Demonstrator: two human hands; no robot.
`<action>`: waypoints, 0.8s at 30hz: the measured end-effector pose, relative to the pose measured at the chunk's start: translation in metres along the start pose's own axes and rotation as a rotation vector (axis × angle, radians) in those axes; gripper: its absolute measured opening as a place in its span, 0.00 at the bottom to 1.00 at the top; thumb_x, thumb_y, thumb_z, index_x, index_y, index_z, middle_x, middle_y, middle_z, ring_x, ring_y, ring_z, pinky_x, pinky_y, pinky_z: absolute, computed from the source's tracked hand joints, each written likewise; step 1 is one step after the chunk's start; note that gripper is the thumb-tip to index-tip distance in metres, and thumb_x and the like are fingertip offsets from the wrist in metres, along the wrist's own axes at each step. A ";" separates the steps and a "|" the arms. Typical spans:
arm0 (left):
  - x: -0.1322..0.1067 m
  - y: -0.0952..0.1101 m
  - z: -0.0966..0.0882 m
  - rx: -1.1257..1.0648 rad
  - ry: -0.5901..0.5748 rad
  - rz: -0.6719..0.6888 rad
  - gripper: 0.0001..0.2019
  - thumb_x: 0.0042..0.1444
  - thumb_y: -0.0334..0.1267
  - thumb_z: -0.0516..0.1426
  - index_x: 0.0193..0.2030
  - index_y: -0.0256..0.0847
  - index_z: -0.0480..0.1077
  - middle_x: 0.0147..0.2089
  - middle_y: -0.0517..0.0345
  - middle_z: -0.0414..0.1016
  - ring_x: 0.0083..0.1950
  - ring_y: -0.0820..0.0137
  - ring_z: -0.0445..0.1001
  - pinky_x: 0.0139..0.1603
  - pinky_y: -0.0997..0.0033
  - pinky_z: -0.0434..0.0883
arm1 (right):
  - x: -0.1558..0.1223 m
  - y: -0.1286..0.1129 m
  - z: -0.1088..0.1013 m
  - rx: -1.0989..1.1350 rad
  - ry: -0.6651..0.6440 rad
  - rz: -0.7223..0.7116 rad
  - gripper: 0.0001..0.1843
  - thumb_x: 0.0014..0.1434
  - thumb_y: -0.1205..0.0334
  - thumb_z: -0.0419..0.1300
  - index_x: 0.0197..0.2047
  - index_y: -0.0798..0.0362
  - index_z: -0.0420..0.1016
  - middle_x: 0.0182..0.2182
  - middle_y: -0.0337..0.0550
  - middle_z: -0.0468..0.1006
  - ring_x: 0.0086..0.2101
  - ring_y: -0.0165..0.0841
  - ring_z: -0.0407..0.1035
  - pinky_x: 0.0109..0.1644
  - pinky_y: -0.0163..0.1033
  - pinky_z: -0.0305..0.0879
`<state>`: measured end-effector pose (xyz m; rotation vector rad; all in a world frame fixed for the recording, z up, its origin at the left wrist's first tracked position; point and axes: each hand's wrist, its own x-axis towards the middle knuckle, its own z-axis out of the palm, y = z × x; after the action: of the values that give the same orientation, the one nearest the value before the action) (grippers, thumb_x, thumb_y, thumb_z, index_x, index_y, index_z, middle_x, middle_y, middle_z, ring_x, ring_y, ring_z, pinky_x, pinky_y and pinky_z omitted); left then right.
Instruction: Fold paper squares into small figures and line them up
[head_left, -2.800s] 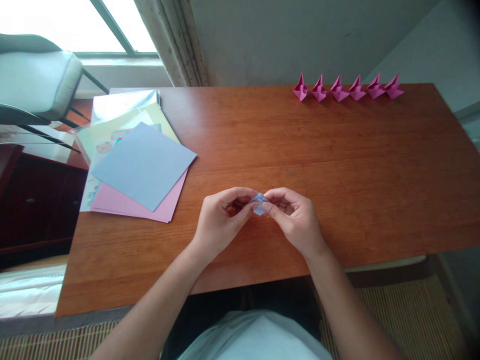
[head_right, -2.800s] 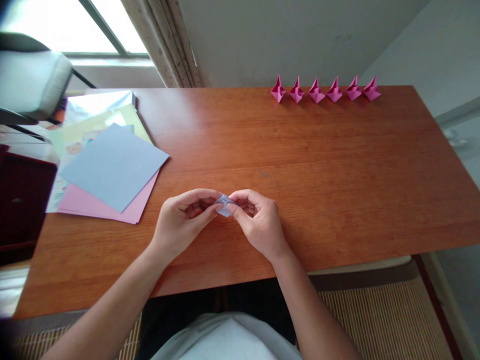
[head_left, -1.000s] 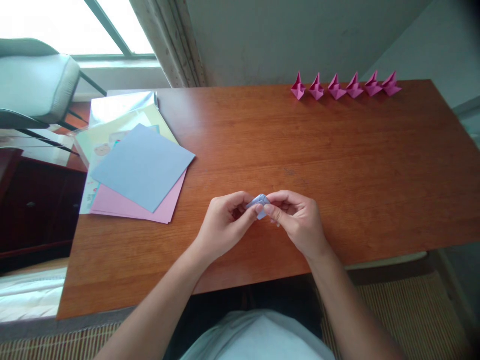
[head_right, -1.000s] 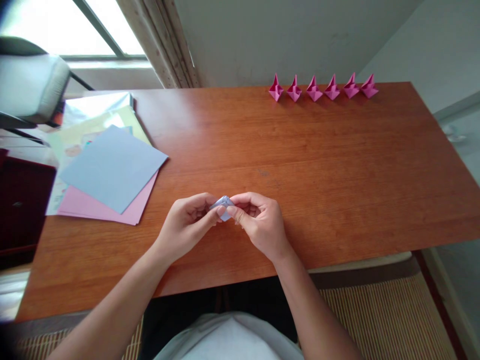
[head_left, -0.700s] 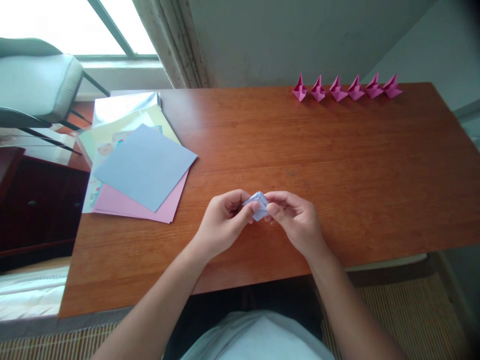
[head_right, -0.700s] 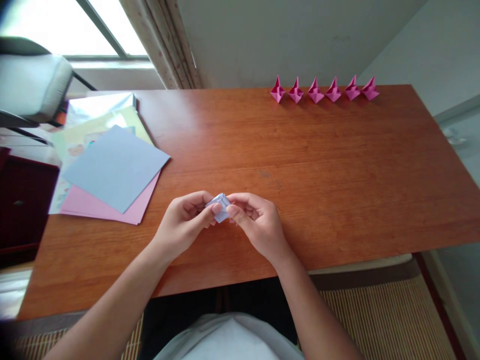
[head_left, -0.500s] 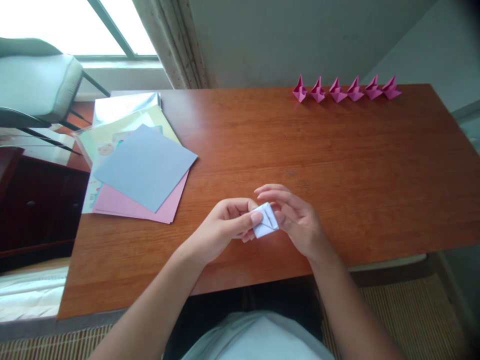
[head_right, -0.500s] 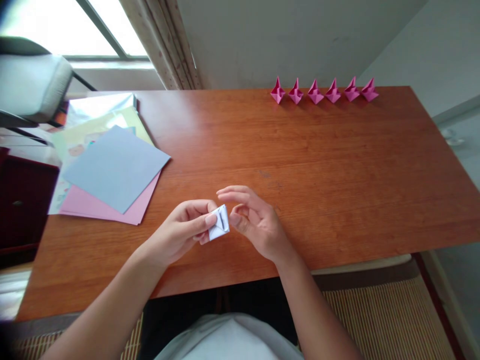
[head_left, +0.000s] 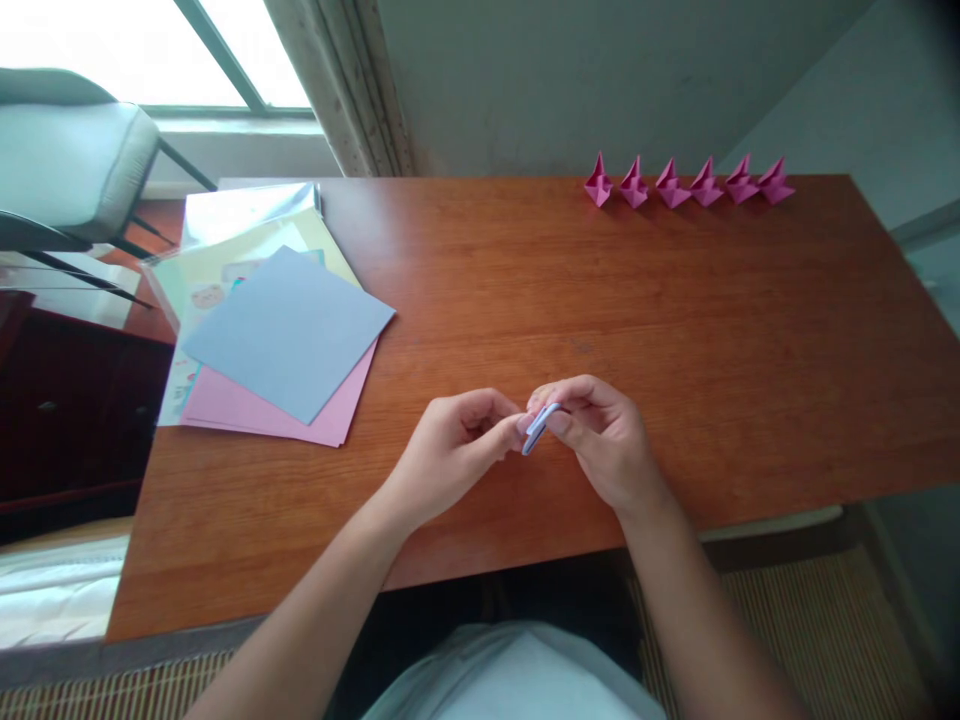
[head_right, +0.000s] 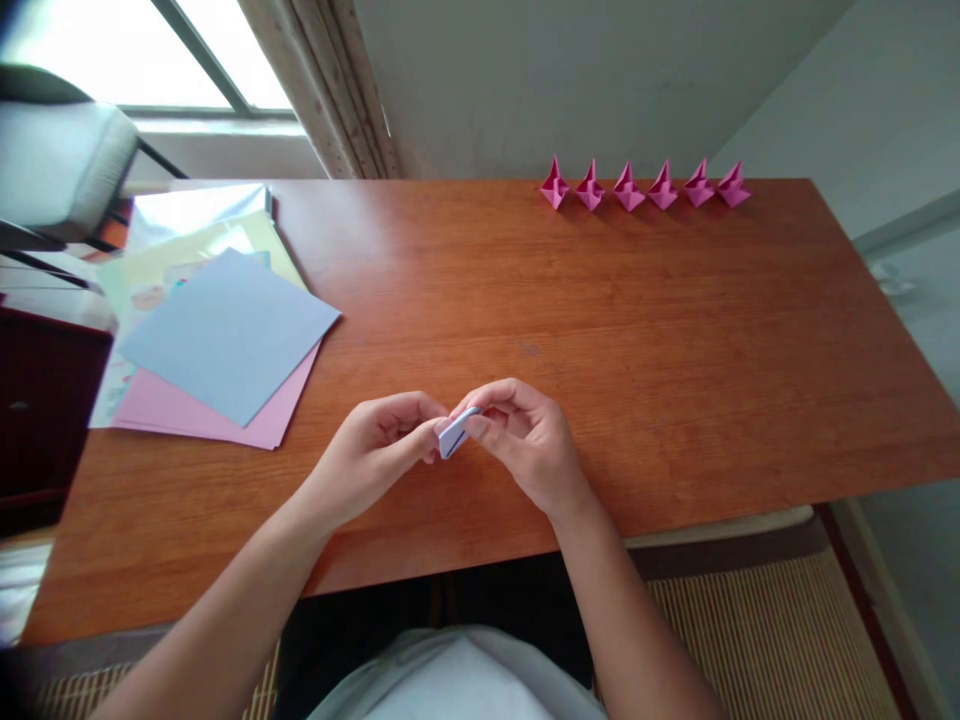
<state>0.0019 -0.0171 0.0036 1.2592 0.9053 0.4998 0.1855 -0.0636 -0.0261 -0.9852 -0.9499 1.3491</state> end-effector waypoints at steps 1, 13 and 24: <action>0.000 0.000 -0.001 0.044 0.048 0.039 0.11 0.63 0.42 0.60 0.34 0.36 0.75 0.31 0.57 0.76 0.31 0.75 0.71 0.32 0.77 0.66 | 0.000 0.001 0.000 -0.032 0.037 0.006 0.05 0.59 0.62 0.70 0.39 0.45 0.78 0.36 0.37 0.81 0.37 0.31 0.76 0.43 0.39 0.76; 0.002 -0.007 -0.002 0.111 0.040 0.062 0.11 0.64 0.43 0.60 0.44 0.37 0.78 0.38 0.53 0.81 0.35 0.70 0.77 0.36 0.74 0.73 | -0.003 0.008 0.004 -0.442 0.160 0.019 0.12 0.55 0.55 0.73 0.40 0.48 0.80 0.33 0.39 0.83 0.33 0.32 0.78 0.37 0.36 0.76; 0.005 0.001 -0.003 -0.154 0.204 -0.015 0.09 0.56 0.39 0.66 0.39 0.36 0.76 0.31 0.57 0.81 0.28 0.73 0.76 0.28 0.78 0.71 | -0.004 0.000 0.005 -0.856 0.025 -0.469 0.16 0.63 0.74 0.59 0.48 0.44 0.79 0.47 0.44 0.79 0.48 0.38 0.73 0.50 0.47 0.73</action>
<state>0.0021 -0.0115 0.0027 1.0737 1.0259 0.6823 0.1809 -0.0671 -0.0248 -1.2813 -1.6737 0.5094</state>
